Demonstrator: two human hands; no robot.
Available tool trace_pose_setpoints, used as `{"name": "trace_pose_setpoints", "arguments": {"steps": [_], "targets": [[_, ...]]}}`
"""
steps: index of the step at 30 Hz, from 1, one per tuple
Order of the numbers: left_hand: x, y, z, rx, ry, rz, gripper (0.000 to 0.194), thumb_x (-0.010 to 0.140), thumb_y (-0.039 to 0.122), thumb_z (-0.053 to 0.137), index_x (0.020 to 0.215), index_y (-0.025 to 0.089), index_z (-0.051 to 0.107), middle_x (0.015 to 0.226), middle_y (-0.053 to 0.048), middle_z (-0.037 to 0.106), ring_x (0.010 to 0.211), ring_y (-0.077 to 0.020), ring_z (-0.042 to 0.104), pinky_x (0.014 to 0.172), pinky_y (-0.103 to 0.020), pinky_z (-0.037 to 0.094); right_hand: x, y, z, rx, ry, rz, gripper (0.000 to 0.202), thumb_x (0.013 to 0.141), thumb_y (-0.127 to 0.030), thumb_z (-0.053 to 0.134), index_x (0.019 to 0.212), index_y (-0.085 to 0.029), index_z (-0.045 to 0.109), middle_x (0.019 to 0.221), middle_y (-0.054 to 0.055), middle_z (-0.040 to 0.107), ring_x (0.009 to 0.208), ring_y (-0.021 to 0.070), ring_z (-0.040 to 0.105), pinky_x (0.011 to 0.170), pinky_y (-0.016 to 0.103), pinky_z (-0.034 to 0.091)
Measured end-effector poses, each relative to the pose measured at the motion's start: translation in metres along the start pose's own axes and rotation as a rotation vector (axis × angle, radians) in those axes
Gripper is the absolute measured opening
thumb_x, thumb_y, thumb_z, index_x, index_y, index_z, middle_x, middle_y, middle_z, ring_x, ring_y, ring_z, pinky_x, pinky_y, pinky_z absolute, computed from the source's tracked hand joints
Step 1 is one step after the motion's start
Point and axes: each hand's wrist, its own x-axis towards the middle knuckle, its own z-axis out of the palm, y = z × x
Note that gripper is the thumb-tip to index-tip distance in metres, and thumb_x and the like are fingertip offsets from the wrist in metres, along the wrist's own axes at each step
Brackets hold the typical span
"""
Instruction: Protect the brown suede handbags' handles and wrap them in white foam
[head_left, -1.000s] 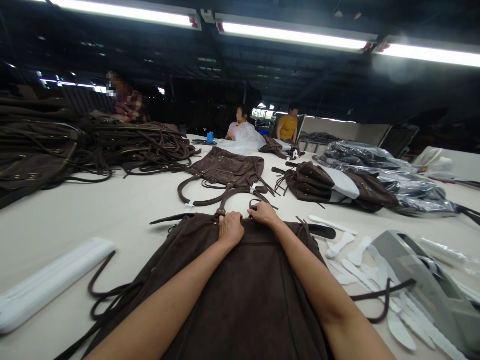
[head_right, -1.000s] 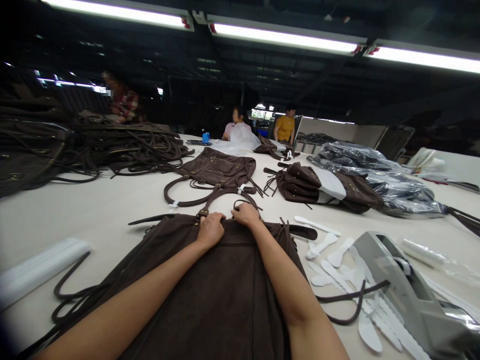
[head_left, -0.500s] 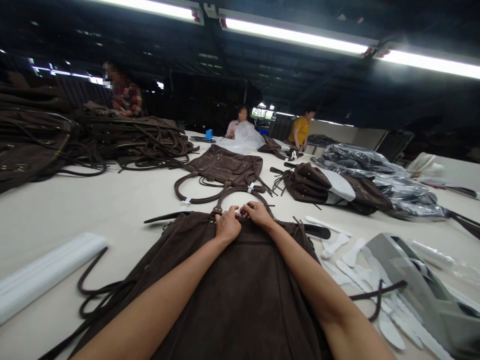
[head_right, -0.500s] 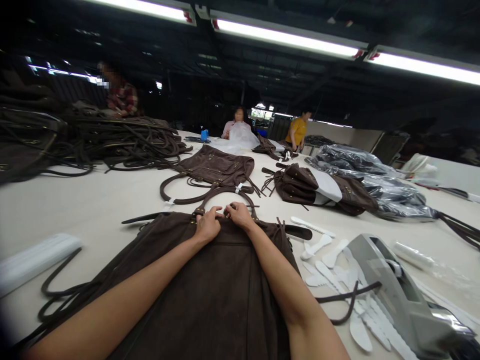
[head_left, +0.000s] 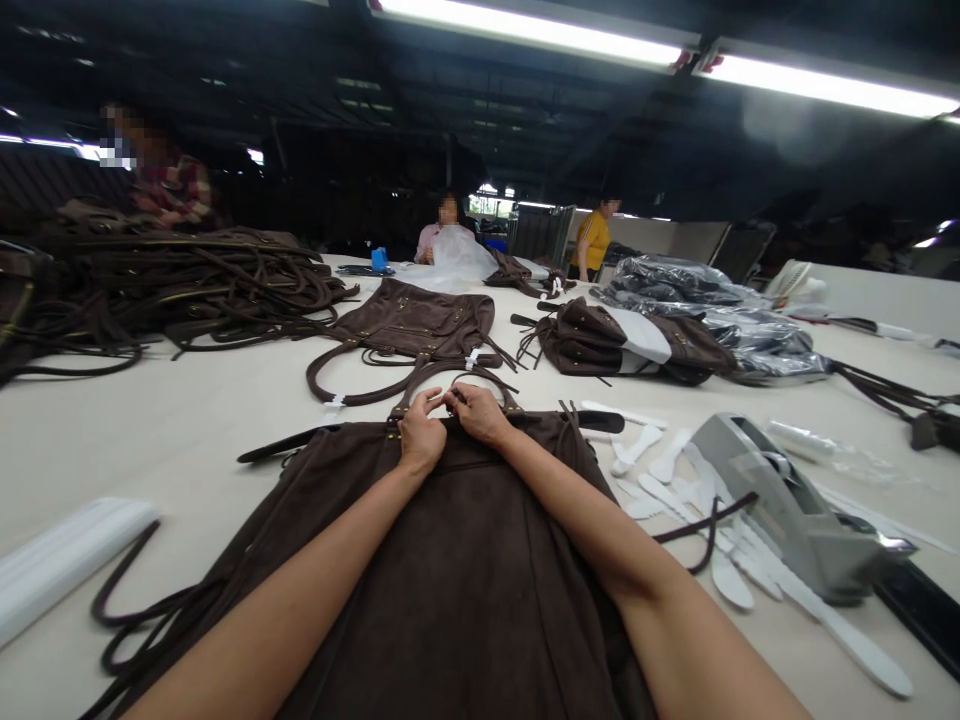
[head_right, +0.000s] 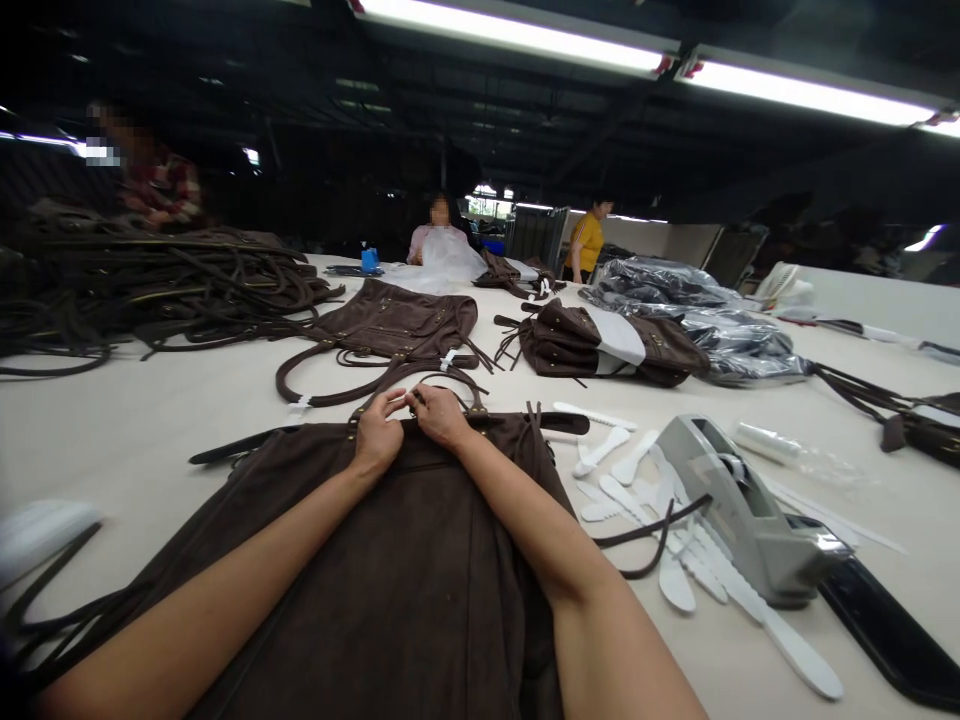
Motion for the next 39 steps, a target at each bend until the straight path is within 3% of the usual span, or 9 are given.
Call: {"name": "trace_pose_setpoints", "arguments": {"steps": [6, 13, 18, 22, 26, 30, 34, 37, 39], "targets": [[0.0, -0.001, 0.004, 0.143, -0.019, 0.027, 0.054, 0.072, -0.002, 0.039, 0.119, 0.019, 0.056, 0.128, -0.01, 0.058, 0.12, -0.0225, 0.054, 0.1, -0.041, 0.043, 0.011, 0.017, 0.006, -0.171, -0.143, 0.115, 0.016, 0.091, -0.029, 0.058, 0.093, -0.016, 0.067, 0.086, 0.006, 0.069, 0.083, 0.0174, 0.061, 0.076, 0.024, 0.041], [-0.012, 0.005, -0.006, 0.334, -0.295, 0.177, 0.043, 0.082, 0.007, 0.041, 0.118, 0.022, 0.06, 0.132, -0.011, 0.056, 0.125, -0.0274, 0.05, 0.105, -0.053, 0.036, -0.021, -0.022, -0.025, -0.286, -0.273, 0.099, 0.068, 0.08, -0.026, 0.072, 0.14, -0.008, 0.044, 0.134, 0.021, 0.053, 0.121, 0.0277, 0.051, 0.099, 0.034, 0.038], [-0.022, 0.006, -0.042, 0.429, -0.543, 0.28, 0.043, 0.087, 0.024, 0.047, 0.13, 0.021, 0.054, 0.148, -0.013, 0.042, 0.138, -0.0301, 0.036, 0.111, -0.054, 0.026, -0.097, -0.075, -0.1, -0.28, -0.459, 0.08, 0.037, 0.082, -0.024, 0.069, 0.118, -0.014, 0.068, 0.12, 0.008, 0.066, 0.112, 0.0247, 0.059, 0.097, 0.029, 0.041], [-0.045, 0.016, -0.09, 0.467, -0.73, 0.316, 0.038, 0.076, 0.029, 0.059, 0.112, 0.017, 0.068, 0.133, -0.015, 0.059, 0.122, -0.0329, 0.054, 0.105, -0.046, 0.038, -0.191, -0.117, -0.157, -0.114, -0.623, 0.046, 0.032, 0.09, -0.034, 0.06, 0.118, -0.022, 0.069, 0.112, 0.0, 0.07, 0.102, 0.0197, 0.065, 0.09, 0.025, 0.046], [-0.103, 0.029, -0.148, 0.372, -0.846, 0.445, 0.038, 0.084, 0.044, 0.052, 0.117, 0.03, 0.067, 0.119, -0.003, 0.069, 0.111, -0.0247, 0.063, 0.099, -0.035, 0.045, -0.28, -0.129, -0.181, -0.162, -0.401, 0.007, 0.034, 0.09, -0.037, 0.061, 0.122, -0.027, 0.066, 0.123, 0.003, 0.065, 0.114, 0.0199, 0.06, 0.102, 0.03, 0.043], [-0.173, 0.029, -0.19, 0.256, -0.786, 0.43, 0.039, 0.089, 0.054, 0.048, 0.12, 0.038, 0.065, 0.12, 0.002, 0.069, 0.111, -0.0236, 0.064, 0.098, -0.033, 0.046, -0.329, -0.106, -0.178, -0.212, -0.211, 0.069, 0.052, 0.085, -0.042, 0.066, 0.133, -0.029, 0.055, 0.136, 0.006, 0.056, 0.127, 0.0223, 0.051, 0.108, 0.036, 0.041], [-0.218, 0.01, -0.203, 0.273, -0.624, 0.402, 0.056, 0.078, 0.06, 0.062, 0.13, 0.039, 0.057, 0.135, 0.001, 0.059, 0.125, -0.0263, 0.054, 0.109, -0.038, 0.039, -0.34, -0.086, -0.163, -0.143, -0.166, 0.156, 0.066, 0.084, -0.042, 0.065, 0.144, -0.028, 0.041, 0.143, 0.008, 0.048, 0.133, 0.0243, 0.044, 0.111, 0.043, 0.036], [-0.236, -0.01, -0.2, 0.344, -0.455, 0.374, 0.063, 0.073, 0.065, 0.065, 0.129, 0.037, 0.059, 0.137, 0.0, 0.057, 0.129, -0.0277, 0.051, 0.111, -0.042, 0.037, -0.34, -0.083, -0.151, -0.054, -0.107, 0.225, 0.055, 0.077, -0.036, 0.071, 0.127, -0.026, 0.051, 0.116, 0.005, 0.063, 0.106, 0.022, 0.061, 0.091, 0.035, 0.05], [-0.245, -0.02, -0.195, 0.378, -0.365, 0.373, 0.058, 0.074, 0.066, 0.063, 0.124, 0.037, 0.063, 0.135, 0.0, 0.059, 0.127, -0.0282, 0.052, 0.109, -0.044, 0.04, -0.34, -0.085, -0.143, -0.037, 0.0, 0.217, 0.035, 0.073, -0.031, 0.073, 0.101, -0.024, 0.054, 0.085, -0.002, 0.06, 0.075, 0.0169, 0.059, 0.067, 0.026, 0.05]]}}
